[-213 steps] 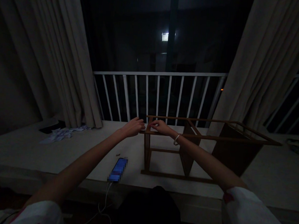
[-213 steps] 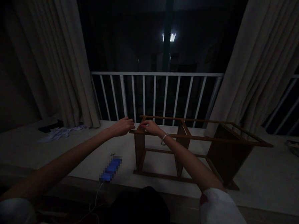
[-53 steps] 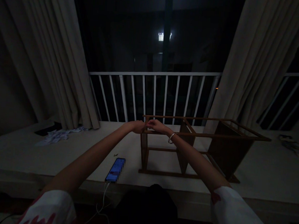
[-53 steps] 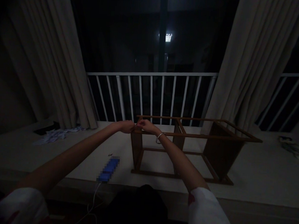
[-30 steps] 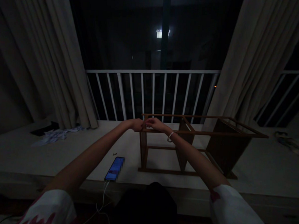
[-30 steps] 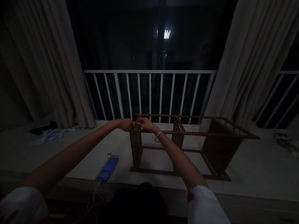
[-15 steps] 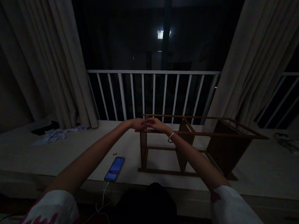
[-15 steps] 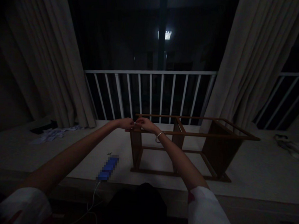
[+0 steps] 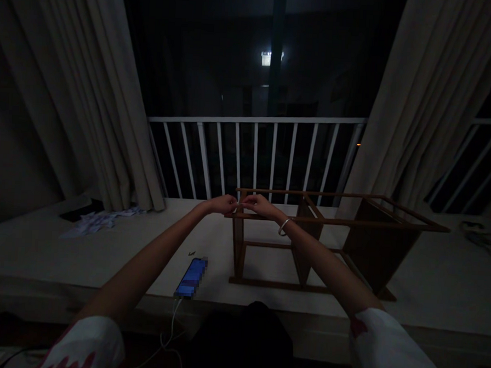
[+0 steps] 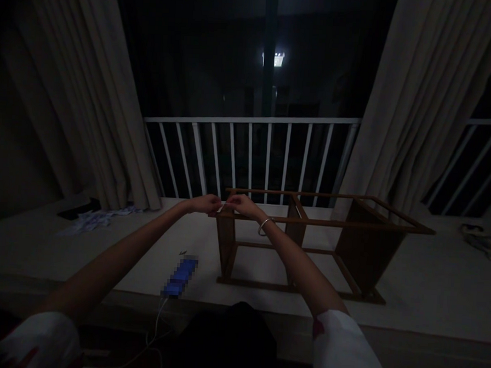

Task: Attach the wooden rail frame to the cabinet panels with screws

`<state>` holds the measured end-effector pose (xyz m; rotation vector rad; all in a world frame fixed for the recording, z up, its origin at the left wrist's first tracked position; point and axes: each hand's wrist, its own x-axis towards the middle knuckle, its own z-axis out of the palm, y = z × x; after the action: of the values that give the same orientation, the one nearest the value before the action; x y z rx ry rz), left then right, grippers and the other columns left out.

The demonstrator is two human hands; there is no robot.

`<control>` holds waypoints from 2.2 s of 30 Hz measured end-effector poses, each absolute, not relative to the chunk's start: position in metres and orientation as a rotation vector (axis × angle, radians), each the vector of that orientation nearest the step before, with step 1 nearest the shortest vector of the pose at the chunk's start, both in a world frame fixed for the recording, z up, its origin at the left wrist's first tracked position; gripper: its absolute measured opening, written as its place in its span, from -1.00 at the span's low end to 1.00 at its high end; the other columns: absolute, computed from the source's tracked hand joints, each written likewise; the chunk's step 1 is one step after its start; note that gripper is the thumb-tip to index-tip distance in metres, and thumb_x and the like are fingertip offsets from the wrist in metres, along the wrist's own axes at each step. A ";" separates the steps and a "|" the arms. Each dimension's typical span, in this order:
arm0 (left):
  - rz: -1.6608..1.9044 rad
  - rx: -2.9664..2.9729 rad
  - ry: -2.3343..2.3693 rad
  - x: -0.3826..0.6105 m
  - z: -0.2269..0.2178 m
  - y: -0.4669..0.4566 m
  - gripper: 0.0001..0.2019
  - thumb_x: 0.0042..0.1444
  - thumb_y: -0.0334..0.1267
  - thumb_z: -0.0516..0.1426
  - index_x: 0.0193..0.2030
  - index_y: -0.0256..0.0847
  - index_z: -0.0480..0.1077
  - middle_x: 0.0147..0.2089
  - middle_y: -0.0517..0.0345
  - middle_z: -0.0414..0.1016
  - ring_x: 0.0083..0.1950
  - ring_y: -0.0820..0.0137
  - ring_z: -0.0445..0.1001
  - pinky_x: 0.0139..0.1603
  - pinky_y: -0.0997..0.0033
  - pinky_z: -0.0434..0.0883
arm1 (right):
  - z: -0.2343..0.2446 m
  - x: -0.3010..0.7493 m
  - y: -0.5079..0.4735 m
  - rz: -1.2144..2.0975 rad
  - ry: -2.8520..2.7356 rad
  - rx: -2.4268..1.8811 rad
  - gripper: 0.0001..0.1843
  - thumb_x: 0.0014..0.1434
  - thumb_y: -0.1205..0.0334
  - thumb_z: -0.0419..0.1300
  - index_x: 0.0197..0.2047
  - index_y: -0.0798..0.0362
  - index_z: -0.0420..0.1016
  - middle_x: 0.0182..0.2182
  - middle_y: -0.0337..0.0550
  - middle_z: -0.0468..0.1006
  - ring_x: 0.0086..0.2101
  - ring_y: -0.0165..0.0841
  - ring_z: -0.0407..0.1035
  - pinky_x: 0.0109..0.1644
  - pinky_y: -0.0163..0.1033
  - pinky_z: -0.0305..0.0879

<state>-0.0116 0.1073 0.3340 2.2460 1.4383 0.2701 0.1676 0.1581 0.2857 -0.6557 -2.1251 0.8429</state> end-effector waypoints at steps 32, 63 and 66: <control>1.443 1.655 1.082 0.004 0.313 0.112 -0.69 -0.27 -0.10 0.23 -0.43 -0.30 0.41 -0.41 0.07 0.48 -0.35 0.40 0.41 -0.30 0.39 0.33 | 0.289 0.172 0.154 1.031 -2.197 -0.530 -0.64 -0.13 0.07 0.21 -0.33 0.18 0.51 -0.38 -0.16 0.51 -0.31 -0.39 0.33 -0.18 -0.30 0.21; 1.614 1.885 1.021 -0.014 0.288 0.087 -0.83 -0.06 -0.17 0.10 -0.44 -0.24 0.28 -0.38 0.14 0.43 -0.31 0.44 0.39 -0.23 0.41 0.29 | 0.286 0.168 0.157 0.922 -2.122 -0.613 -0.58 -0.06 0.02 0.14 -0.22 0.17 0.47 -0.34 -0.12 0.49 -0.34 -0.43 0.31 -0.23 -0.32 0.20; 1.616 1.855 1.029 -0.015 0.287 0.086 -0.82 -0.06 -0.15 0.09 -0.44 -0.24 0.25 -0.38 0.14 0.44 -0.30 0.44 0.39 -0.23 0.41 0.29 | 0.286 0.168 0.156 0.931 -2.128 -0.617 -0.59 -0.05 0.02 0.13 -0.23 0.17 0.47 -0.35 -0.12 0.49 -0.35 -0.43 0.31 -0.24 -0.32 0.20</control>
<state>-0.0154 0.0861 0.2869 1.8552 1.0287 1.6162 0.1681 0.1557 0.2861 -0.6169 -2.1280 0.9310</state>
